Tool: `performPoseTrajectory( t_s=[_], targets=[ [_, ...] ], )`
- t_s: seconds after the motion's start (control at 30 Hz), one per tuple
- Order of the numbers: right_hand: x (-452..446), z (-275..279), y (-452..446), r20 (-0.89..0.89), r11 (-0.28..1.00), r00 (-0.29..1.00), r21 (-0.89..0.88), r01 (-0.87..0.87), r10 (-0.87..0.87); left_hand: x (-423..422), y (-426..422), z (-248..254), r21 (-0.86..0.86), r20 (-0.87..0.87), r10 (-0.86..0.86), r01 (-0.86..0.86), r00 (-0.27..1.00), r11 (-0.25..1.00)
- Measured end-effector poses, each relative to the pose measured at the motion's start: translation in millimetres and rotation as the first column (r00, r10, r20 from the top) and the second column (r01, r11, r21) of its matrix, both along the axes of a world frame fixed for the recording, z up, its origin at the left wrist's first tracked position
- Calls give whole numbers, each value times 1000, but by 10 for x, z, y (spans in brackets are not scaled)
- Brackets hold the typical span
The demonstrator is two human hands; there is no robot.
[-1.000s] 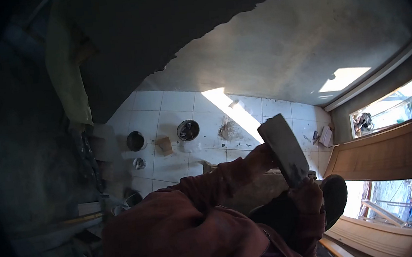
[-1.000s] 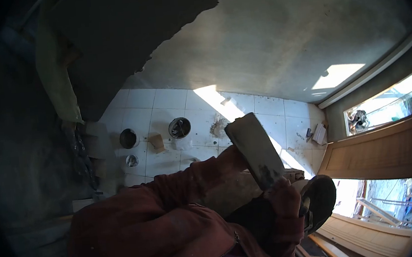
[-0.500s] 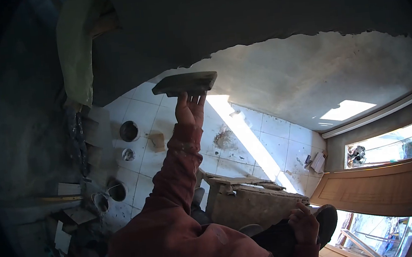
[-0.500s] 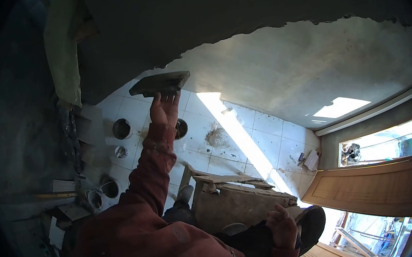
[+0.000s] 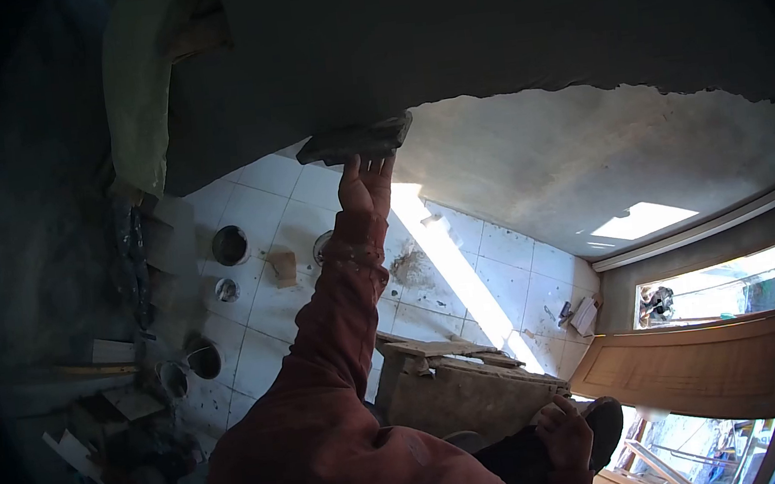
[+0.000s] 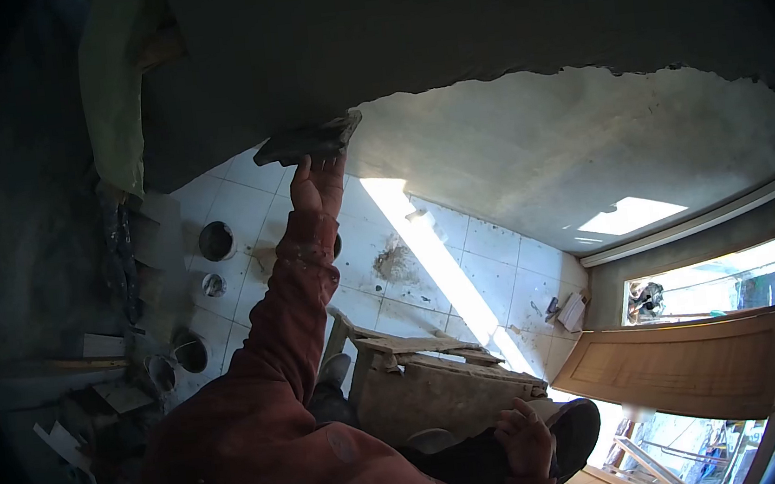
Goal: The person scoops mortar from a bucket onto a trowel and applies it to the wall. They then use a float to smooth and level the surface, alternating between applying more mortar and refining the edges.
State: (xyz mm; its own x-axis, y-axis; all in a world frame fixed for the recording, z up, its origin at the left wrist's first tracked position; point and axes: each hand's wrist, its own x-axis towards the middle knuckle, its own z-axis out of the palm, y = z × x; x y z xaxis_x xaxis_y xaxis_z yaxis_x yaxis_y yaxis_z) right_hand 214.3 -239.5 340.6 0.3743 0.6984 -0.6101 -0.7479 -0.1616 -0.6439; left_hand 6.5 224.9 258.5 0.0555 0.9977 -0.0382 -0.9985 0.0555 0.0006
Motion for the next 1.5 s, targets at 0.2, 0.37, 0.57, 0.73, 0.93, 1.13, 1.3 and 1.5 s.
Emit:
performPoseTrajectory(
  t_s=[0.2,0.37,0.57,0.73,0.93,1.13,1.3,1.5],
  targets=[
    [-11,11,18,48,999,999,-35,8,-6,170,161,-33,100,128,-30,17,991,995],
    [11,-7,-9,36,998,999,-56,33,-31,355,310,-14,172,130,-70,47,989,984],
    [5,-21,-4,33,1000,999,-19,1,0,981,296,164,280,51,-282,258,958,925],
    [-27,-12,1,49,1000,999,-11,-12,12,809,-32,-167,198,148,-224,193,963,961],
    [-17,8,-24,68,1000,997,-14,-24,25,-141,0,-546,174,71,-16,4,997,985],
    [0,-29,-22,72,999,997,-21,-26,28,-222,212,-303,57,42,47,-49,998,997],
    [17,-71,-55,20,1000,1000,4,-1,1,11,460,-241,42,53,26,-28,998,999],
    [5,-42,-59,68,1000,998,-28,-4,6,420,470,-45,-53,8,-71,71,997,996]
  ],
)
